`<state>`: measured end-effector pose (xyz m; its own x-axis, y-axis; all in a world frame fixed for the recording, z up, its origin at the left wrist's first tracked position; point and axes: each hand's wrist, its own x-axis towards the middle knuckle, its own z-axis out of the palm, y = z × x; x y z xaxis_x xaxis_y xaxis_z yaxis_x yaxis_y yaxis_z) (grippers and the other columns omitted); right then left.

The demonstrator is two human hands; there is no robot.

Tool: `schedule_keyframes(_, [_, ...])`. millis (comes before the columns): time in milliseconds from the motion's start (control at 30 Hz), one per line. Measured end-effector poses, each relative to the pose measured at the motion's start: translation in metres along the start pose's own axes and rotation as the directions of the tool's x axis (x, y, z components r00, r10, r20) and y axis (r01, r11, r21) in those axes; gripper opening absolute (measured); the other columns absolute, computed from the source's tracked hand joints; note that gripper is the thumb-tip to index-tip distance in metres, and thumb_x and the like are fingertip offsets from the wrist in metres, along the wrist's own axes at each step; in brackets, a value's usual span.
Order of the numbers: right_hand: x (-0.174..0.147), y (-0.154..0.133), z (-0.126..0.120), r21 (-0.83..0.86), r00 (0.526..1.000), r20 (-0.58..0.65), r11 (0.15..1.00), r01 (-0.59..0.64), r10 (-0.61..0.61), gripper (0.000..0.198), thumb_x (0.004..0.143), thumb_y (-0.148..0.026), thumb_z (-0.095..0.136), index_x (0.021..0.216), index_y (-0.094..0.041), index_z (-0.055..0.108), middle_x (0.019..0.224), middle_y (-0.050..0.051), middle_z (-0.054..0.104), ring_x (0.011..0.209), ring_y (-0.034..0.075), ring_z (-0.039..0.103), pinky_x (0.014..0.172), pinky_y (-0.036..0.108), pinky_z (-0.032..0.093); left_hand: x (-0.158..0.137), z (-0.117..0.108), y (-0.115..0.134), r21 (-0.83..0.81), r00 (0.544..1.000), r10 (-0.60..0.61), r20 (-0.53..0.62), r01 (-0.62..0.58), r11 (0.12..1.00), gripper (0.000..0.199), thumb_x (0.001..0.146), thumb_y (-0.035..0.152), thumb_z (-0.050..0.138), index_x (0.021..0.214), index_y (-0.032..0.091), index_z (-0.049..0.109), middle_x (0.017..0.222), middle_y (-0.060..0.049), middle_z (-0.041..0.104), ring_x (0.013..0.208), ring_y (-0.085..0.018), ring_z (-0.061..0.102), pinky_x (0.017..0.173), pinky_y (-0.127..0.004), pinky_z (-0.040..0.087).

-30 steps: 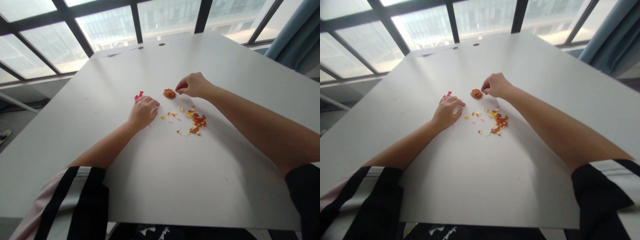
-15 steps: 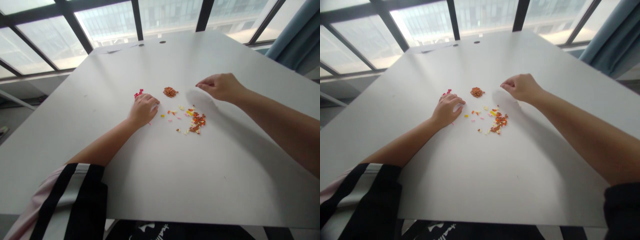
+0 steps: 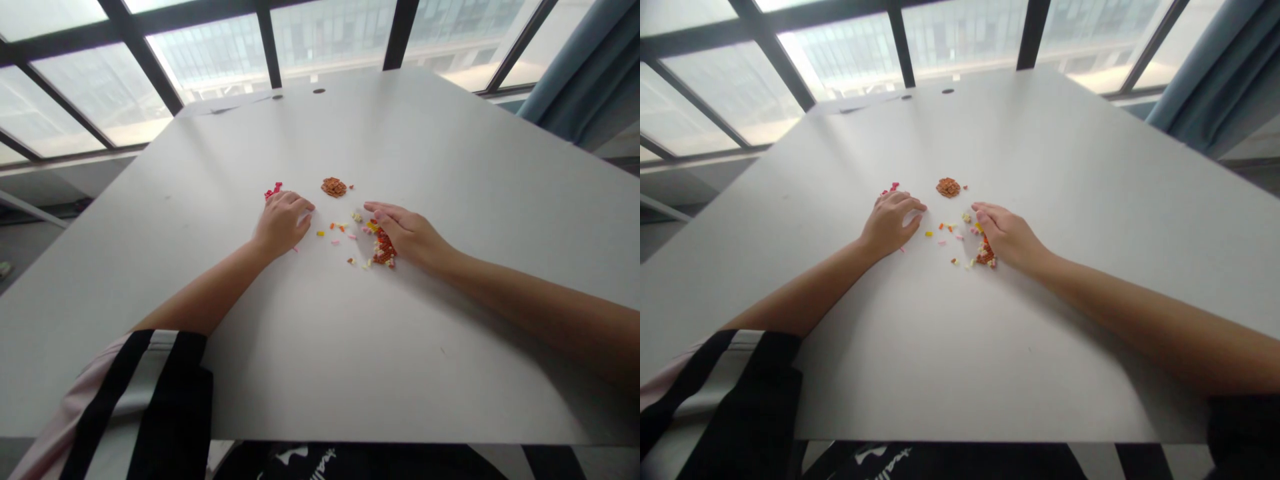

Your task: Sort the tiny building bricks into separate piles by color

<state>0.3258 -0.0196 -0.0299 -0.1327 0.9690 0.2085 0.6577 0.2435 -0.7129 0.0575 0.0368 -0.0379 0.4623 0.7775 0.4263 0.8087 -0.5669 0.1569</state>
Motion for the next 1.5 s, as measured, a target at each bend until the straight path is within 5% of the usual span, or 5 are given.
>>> schedule_keyframes(167, [0.015, -0.007, -0.012, -0.126, 0.992, -0.092, 0.989, 0.080, -0.091, 0.038, 0.099, -0.032, 0.048, 0.121, -0.025, 0.078, 0.128, 0.009, 0.076, 0.117, 0.029, 0.071, 0.106, 0.049, 0.054, 0.000, 0.001, -0.001, -0.005, 1.000, 0.005, -0.011, -0.005, 1.000, 0.022, 0.092, 0.020, 0.059, 0.107, 0.022, 0.075, 0.115, -0.009, 0.074, 0.116, -0.029, 0.064, 0.109, -0.050, 0.047])
schedule_keyframes(367, [0.050, 0.012, -0.042, -0.369, 0.962, 0.135, 0.890, 0.269, -0.235, 0.024, 0.091, -0.028, 0.060, 0.097, -0.032, 0.083, 0.106, 0.003, 0.080, 0.091, 0.026, 0.075, 0.093, 0.046, 0.057, 0.000, 0.001, 0.000, -0.011, 1.000, 0.005, -0.014, -0.005, 1.000, 0.022, 0.092, 0.019, 0.059, 0.107, 0.022, 0.074, 0.114, -0.010, 0.074, 0.116, -0.029, 0.064, 0.110, -0.051, 0.046])
schedule_keyframes(600, [0.061, 0.026, -0.038, -0.409, 0.959, 0.221, 0.876, 0.256, -0.177, 0.018, 0.084, -0.025, 0.066, 0.089, -0.029, 0.082, 0.092, 0.002, 0.080, 0.085, 0.024, 0.075, 0.084, 0.038, 0.057, 0.001, -0.001, 0.003, 0.001, 1.000, -0.001, 0.000, 0.001, 1.000, 0.021, 0.093, 0.018, 0.060, 0.108, 0.020, 0.075, 0.115, -0.010, 0.074, 0.116, -0.029, 0.065, 0.109, -0.049, 0.047])
schedule_keyframes(833, [0.061, 0.027, -0.042, -0.408, 0.972, 0.139, 0.883, 0.232, -0.190, 0.021, 0.090, -0.031, 0.062, 0.095, -0.030, 0.083, 0.094, 0.003, 0.081, 0.086, 0.025, 0.076, 0.085, 0.040, 0.057, 0.000, -0.001, 0.003, 0.007, 1.000, -0.002, 0.003, 0.002, 1.000, 0.022, 0.093, 0.018, 0.060, 0.109, 0.019, 0.075, 0.115, -0.011, 0.074, 0.116, -0.029, 0.065, 0.109, -0.050, 0.047])
schedule_keyframes(1500, [0.055, 0.020, -0.040, -0.439, 0.966, 0.212, 0.870, 0.227, -0.145, 0.019, 0.087, -0.027, 0.062, 0.093, -0.028, 0.081, 0.092, 0.003, 0.081, 0.084, 0.025, 0.076, 0.084, 0.039, 0.056, -0.003, -0.002, 0.003, -0.031, 1.000, 0.000, -0.008, 0.000, 1.000, 0.021, 0.092, 0.019, 0.059, 0.107, 0.022, 0.074, 0.114, -0.009, 0.073, 0.115, -0.028, 0.065, 0.112, -0.051, 0.046])
